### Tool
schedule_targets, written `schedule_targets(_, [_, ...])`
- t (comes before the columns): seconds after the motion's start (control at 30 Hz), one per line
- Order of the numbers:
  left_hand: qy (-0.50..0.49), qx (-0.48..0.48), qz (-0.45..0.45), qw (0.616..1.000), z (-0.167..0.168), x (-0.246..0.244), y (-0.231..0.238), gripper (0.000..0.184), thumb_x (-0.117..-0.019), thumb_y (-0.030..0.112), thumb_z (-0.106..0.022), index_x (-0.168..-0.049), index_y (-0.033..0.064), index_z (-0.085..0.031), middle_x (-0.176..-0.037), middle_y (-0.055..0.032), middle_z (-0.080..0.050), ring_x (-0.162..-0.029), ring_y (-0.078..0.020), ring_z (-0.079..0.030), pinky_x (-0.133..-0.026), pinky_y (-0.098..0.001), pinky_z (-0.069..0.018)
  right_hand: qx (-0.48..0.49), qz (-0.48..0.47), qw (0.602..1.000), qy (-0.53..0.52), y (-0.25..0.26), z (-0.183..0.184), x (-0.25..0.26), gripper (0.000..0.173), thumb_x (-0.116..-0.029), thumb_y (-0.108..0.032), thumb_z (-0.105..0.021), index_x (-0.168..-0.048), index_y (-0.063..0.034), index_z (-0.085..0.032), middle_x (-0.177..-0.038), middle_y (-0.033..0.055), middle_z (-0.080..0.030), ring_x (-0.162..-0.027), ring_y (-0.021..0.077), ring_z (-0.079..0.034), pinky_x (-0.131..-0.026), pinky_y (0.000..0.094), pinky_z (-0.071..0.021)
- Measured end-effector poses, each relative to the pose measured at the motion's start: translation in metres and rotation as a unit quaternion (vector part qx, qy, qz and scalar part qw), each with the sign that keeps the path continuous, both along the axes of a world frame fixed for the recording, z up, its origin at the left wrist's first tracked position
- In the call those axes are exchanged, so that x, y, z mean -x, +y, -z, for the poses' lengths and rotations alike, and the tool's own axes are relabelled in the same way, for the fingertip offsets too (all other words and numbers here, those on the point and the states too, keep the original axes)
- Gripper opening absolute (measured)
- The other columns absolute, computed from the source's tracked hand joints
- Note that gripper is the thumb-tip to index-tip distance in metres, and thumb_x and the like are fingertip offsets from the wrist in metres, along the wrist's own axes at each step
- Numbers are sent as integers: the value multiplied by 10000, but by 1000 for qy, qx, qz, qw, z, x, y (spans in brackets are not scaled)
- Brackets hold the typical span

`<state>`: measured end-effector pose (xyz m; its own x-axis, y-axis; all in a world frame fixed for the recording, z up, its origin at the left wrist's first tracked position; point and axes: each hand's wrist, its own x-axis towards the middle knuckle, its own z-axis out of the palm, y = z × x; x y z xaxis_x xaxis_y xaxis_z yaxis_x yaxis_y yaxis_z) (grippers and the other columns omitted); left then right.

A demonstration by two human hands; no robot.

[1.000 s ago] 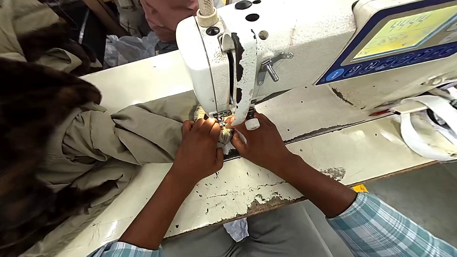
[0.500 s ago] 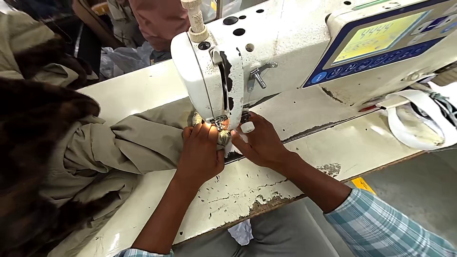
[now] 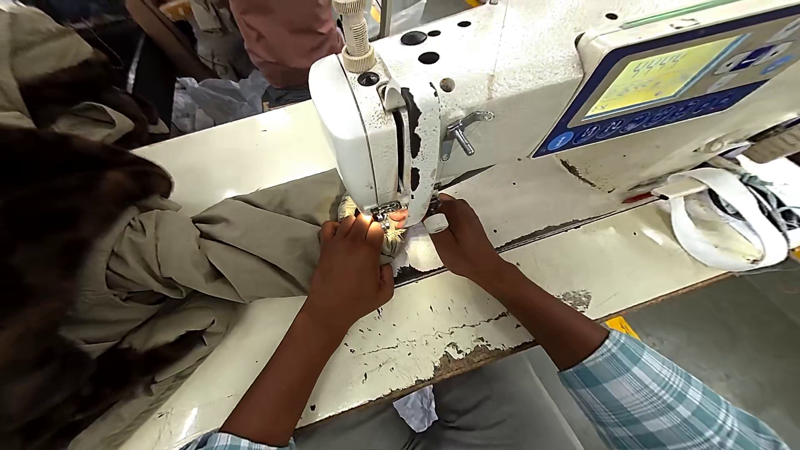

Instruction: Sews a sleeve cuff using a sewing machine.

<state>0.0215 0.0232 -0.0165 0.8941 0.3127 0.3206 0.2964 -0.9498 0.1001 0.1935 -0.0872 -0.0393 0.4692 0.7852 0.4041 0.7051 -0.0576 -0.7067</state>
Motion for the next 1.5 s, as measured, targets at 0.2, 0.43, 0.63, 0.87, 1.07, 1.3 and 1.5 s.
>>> schedule_targets(0.2, [-13,0,-5,1000,3,2,-4,332,-706,258,-657,-953,38,-684,-959,-129,-655,-928,-326,-632,-784,-515,-445,-2,-12,1000,7,-1,4,-1,463,-1074,-355,-383,-813,-131,-693,-671,-40,-539,-700,102,-537,-665,334,-419])
schedule_targets(0.43, [-31,-9,-8,999,5,2,-3,339,-721,263,-635,-964,35,-694,-958,-126,-662,-913,-315,-634,-786,-509,-439,-4,-29,1000,-10,-2,4,0,225,-968,-315,-581,-839,-172,-697,-724,-74,-605,-729,71,-550,-683,316,-422])
schedule_targets(0.63, [-42,-19,-11,999,9,2,-1,351,-749,277,-599,-988,42,-704,-1014,-133,-680,-962,-315,-635,-821,-515,-429,30,-27,998,-46,-2,6,3,248,-973,-370,-591,-912,-176,-731,-895,-56,-719,-877,106,-642,-782,371,-504])
schedule_targets(0.87, [-46,-19,-10,999,9,0,0,316,-753,265,-592,-965,58,-701,-1011,-126,-681,-961,-302,-635,-825,-505,-425,40,-24,998,-48,0,7,2,253,-983,-368,-591,-922,-172,-739,-922,-53,-736,-924,104,-658,-831,368,-515])
schedule_targets(1.07, [-70,-16,38,997,11,4,22,324,-804,293,-576,-972,50,-707,-979,-138,-699,-934,-340,-656,-790,-536,-456,29,-31,997,-66,0,6,3,249,-988,-357,-582,-969,-156,-729,-947,-32,-735,-919,133,-657,-828,394,-505])
schedule_targets(1.3, [-20,138,-75,987,-14,88,100,407,-807,183,-670,-1165,-9,-702,-1202,-216,-673,-1172,-401,-620,-1000,-621,-479,-3,-119,972,-203,-35,3,6,250,-1012,-335,-594,-1094,-182,-774,-1158,-51,-742,-959,133,-679,-835,346,-559])
schedule_targets(1.5, [-9,458,-62,887,-32,108,7,324,-904,360,-681,-1165,170,-656,-908,44,-699,-812,-76,-684,-705,-319,-596,-2,-275,959,-77,-7,-7,59,421,-986,-391,-663,-1326,-143,-662,-1007,-11,-744,-729,118,-690,-624,349,-581])
